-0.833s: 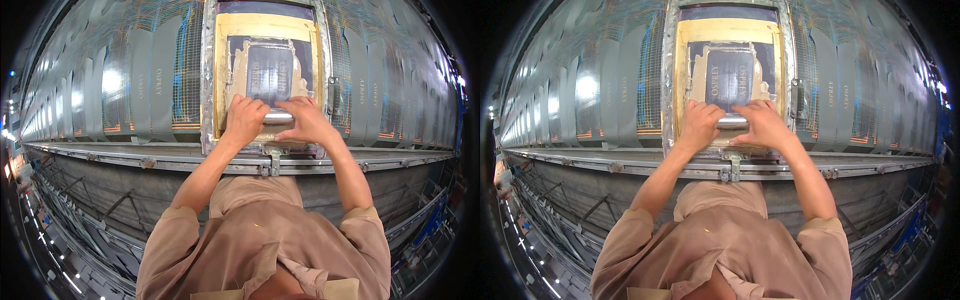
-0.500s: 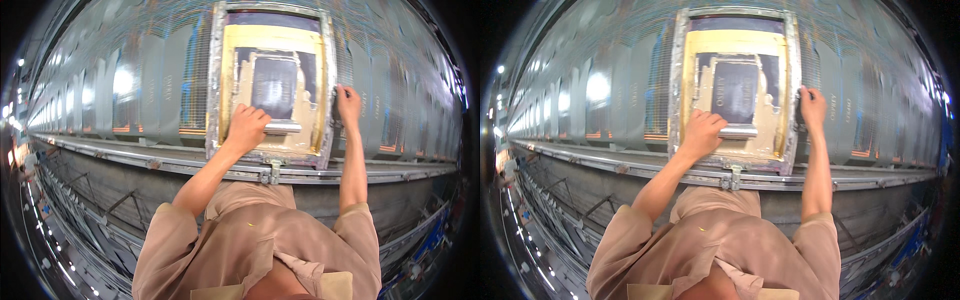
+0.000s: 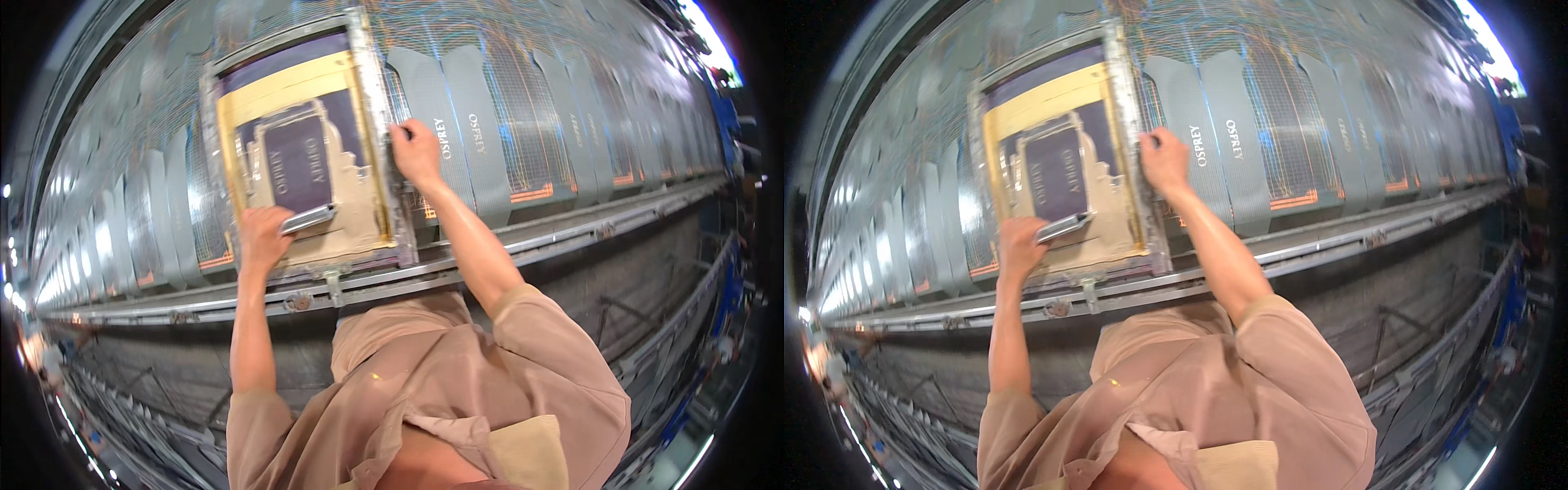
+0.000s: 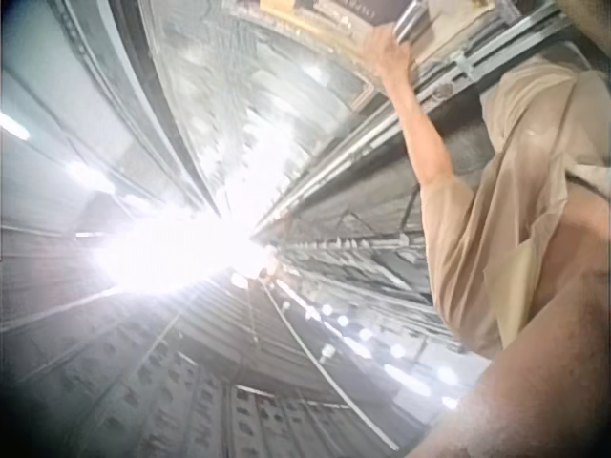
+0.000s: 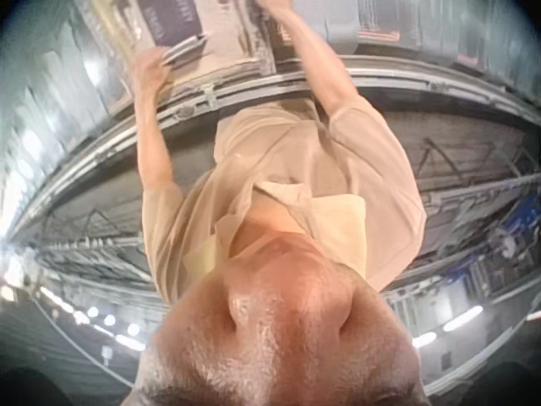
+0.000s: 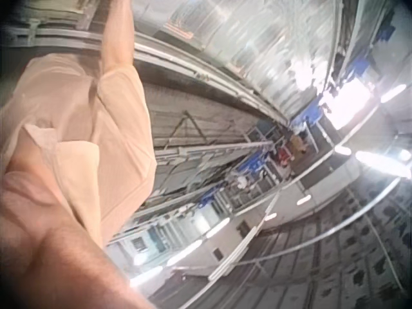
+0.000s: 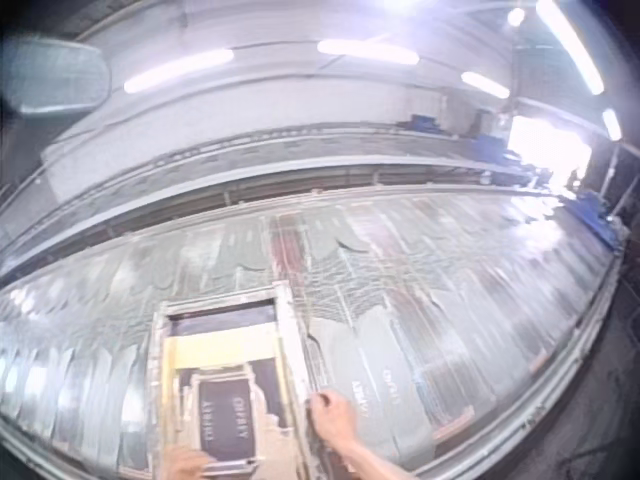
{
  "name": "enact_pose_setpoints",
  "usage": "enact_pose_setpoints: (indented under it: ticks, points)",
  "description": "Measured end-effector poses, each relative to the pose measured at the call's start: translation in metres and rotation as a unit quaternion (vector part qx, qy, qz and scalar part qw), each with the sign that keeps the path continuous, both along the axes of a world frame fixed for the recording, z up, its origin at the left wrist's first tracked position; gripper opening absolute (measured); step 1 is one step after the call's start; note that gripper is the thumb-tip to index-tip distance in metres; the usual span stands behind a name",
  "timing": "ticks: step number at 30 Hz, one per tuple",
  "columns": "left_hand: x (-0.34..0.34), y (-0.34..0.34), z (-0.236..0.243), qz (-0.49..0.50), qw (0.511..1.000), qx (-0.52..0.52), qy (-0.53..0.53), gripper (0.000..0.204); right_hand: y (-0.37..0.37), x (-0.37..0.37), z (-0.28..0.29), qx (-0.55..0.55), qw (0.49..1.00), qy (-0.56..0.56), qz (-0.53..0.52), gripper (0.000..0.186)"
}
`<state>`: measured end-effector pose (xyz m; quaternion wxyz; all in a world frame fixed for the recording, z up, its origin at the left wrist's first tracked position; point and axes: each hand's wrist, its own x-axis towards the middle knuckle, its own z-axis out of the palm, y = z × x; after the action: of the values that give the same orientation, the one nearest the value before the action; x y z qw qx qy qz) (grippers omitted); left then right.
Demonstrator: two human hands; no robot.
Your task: The person uses a squeegee to spread a thick beige paste across a screen printing frame labeled 'OSPREY'. The person repeatedly pulls the paste from the bottom to the top of the frame, smoothing the surface in a repetitive motion.
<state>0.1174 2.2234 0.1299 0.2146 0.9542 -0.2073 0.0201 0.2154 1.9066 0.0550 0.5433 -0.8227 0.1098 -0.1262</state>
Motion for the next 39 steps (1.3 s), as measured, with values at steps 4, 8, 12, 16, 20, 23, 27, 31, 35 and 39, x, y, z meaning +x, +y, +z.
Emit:
enact_pose_setpoints:
  ticks: [4,8,12,16,20,23,27,31,35,39]
  points:
    - [-0.029,0.027,0.018,-0.009,0.997,0.044,-0.057,0.02,0.038,-0.005,0.01,0.004,1.0,0.01,-0.028,0.029]
    - [-0.061,0.031,0.011,-0.051,0.997,0.012,-0.054,0.03,0.04,-0.006,0.007,-0.046,0.997,0.04,-0.038,0.028]
    - [-0.054,0.038,0.009,-0.061,0.998,0.017,-0.014,0.034,0.049,0.001,0.006,-0.08,0.99,0.117,-0.028,0.026]
    - [0.006,0.054,-0.004,-0.049,0.998,0.017,-0.02,0.031,0.045,0.004,0.007,-0.171,0.978,0.121,0.016,0.026]
    - [0.106,0.065,-0.006,-0.052,0.998,0.014,-0.044,0.017,0.068,0.043,0.071,-0.285,0.94,0.074,0.173,0.045]
    - [0.159,0.063,0.011,-0.054,0.998,0.014,-0.019,0.016,0.106,0.08,0.099,-0.127,0.937,0.034,0.322,0.048]
    - [0.201,0.063,0.003,-0.054,0.998,0.037,0.019,0.022,0.154,0.118,0.099,-0.312,0.84,0.099,0.432,0.041]
    - [0.188,0.057,-0.01,-0.035,0.999,-0.016,0.004,0.025,0.16,0.106,0.074,-0.386,0.821,0.055,0.416,0.019]
    - [0.117,0.056,-0.017,-0.052,0.998,0.01,0.013,0.018,0.158,0.034,0.062,-0.378,0.825,0.002,0.421,0.013]
    - [0.036,0.056,-0.01,-0.062,0.996,0.022,0.056,0.021,0.152,-0.049,0.062,-0.348,0.833,0.005,0.43,0.026]
